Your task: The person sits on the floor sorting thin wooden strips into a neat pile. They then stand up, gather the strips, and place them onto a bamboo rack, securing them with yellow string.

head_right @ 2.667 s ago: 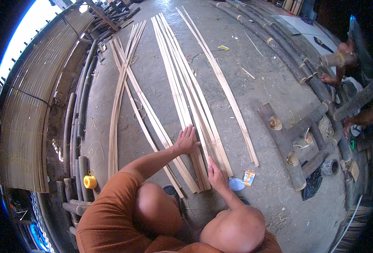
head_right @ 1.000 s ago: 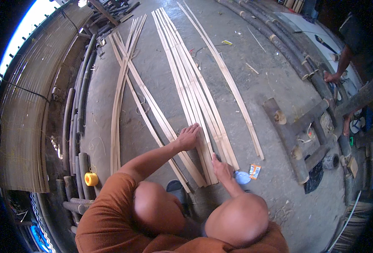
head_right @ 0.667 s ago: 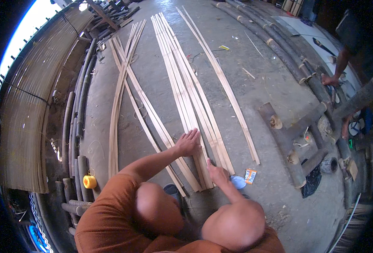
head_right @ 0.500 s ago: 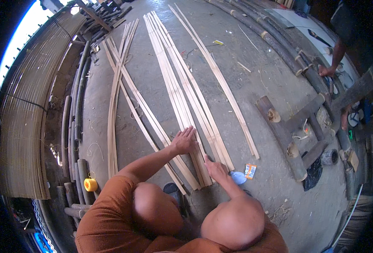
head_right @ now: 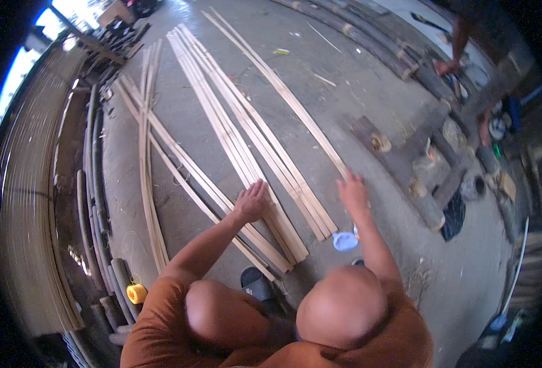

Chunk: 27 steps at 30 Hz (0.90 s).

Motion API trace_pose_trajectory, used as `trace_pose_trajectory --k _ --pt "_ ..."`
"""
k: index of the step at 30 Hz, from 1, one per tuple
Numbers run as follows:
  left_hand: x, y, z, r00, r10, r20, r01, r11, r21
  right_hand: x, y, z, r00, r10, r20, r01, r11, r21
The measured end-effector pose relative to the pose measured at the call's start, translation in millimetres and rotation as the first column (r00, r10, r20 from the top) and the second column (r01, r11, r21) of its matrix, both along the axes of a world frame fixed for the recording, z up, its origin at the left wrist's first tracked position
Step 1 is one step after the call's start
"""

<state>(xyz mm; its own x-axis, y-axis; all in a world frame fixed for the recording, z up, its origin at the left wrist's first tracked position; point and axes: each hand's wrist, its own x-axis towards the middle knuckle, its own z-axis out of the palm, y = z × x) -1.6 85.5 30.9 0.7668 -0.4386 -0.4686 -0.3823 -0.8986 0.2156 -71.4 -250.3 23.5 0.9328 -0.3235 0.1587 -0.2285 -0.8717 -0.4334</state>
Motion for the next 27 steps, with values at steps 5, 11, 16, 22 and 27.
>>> trace_pose_trajectory --k 5,11,16,22,27 --pt "-7.5 -9.9 -2.1 0.999 -0.026 -0.029 0.025 0.999 -0.022 -19.3 -58.8 -27.5 0.981 0.095 -0.17 -0.108 0.992 -0.067" --pt "-8.6 6.8 -14.2 1.0 -0.016 -0.006 0.016 0.998 -0.06 -20.1 9.5 37.8 0.995 0.031 -0.092 -0.02 0.993 0.118" --pt "-7.6 3.9 -8.9 1.0 -0.024 0.016 0.026 0.996 -0.081 -61.3 65.2 8.3 0.995 0.082 0.063 -0.101 0.901 0.422" --pt "-2.2 5.3 -18.1 0.999 -0.033 0.04 0.036 0.997 -0.068 -80.4 105.9 -24.6 0.979 0.17 -0.112 -0.065 0.783 0.619" --pt "-1.1 2.6 -13.8 1.0 0.007 0.011 -0.006 0.995 -0.102 -61.0 121.0 -38.3 0.967 0.219 -0.13 -0.081 0.748 0.659"
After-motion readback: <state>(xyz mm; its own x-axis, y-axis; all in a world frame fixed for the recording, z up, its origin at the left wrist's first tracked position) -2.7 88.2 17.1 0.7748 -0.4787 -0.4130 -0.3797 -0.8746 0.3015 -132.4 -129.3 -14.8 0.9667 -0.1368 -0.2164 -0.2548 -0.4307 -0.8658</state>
